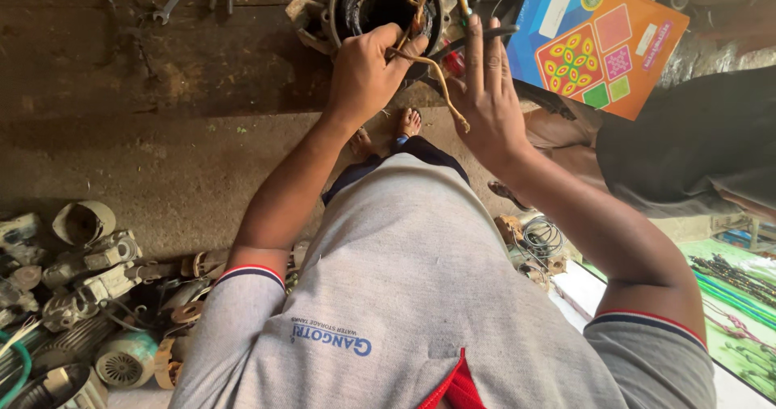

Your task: The person works on a cylindrical motor stator, using a hammer and screwdriver to remove old material and wires from the slots. They repeatedly tap and pry at the interior, then place a metal disc into the stator and continue hammering.

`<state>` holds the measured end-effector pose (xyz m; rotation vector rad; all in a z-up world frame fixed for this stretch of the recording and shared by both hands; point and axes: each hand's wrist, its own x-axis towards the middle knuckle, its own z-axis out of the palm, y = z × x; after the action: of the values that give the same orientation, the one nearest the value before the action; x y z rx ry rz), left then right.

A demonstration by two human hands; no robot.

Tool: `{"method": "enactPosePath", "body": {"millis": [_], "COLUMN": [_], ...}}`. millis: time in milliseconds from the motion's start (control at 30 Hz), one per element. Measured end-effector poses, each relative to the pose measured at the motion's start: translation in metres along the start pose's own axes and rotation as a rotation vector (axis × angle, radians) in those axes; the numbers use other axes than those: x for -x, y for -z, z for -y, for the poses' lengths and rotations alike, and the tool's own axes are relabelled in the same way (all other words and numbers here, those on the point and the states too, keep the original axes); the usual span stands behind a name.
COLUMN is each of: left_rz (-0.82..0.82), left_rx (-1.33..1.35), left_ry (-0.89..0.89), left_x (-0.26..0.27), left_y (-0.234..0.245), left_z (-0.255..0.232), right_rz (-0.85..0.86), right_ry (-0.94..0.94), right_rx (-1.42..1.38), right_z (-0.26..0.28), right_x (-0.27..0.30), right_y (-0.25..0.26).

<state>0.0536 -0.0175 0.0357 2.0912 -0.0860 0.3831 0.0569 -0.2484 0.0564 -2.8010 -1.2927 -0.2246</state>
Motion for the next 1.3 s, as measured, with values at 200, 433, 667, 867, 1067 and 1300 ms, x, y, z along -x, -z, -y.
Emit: {"method": "enactPosePath", "body": {"millis": [200,433,667,867,1067,1300], "left_rz": [0.014,0.039,-0.037,-0.095,-0.101,-0.535], "left_rx": [-0.025,-0.042,0.088,0.033,0.125,0.452], "left_ry": [-0.023,-0.054,-0.069,-0.08,0.306,0.51], "left_x": [-0.002,0.002,-0.008,0.028,0.077,0.094], "left_y": [0.006,0.006,0.022,0.06,0.109,0.221], "left_z": [-0.003,0.0,-0.018,-0.011,0.074,0.233], "right_rz": [-0.033,0.001,0.036,-0.041,-0.077,-0.073], "right_ry": [-0.012,-0.088,-0.218,-0.566,-0.823,-0.868], "right_rx": [0.199,0.006,-0.663,-0.913,-1.021,-1.005], "right_z": [0.006,0.001,-0.006,-0.001,-0.008,-0.005], "right_x": [0.006,0.008,0.025,0.066,0.114,0.133], "right_y": [0.002,-0.011,-0.06,-0.085,-0.098,-0.11]}}
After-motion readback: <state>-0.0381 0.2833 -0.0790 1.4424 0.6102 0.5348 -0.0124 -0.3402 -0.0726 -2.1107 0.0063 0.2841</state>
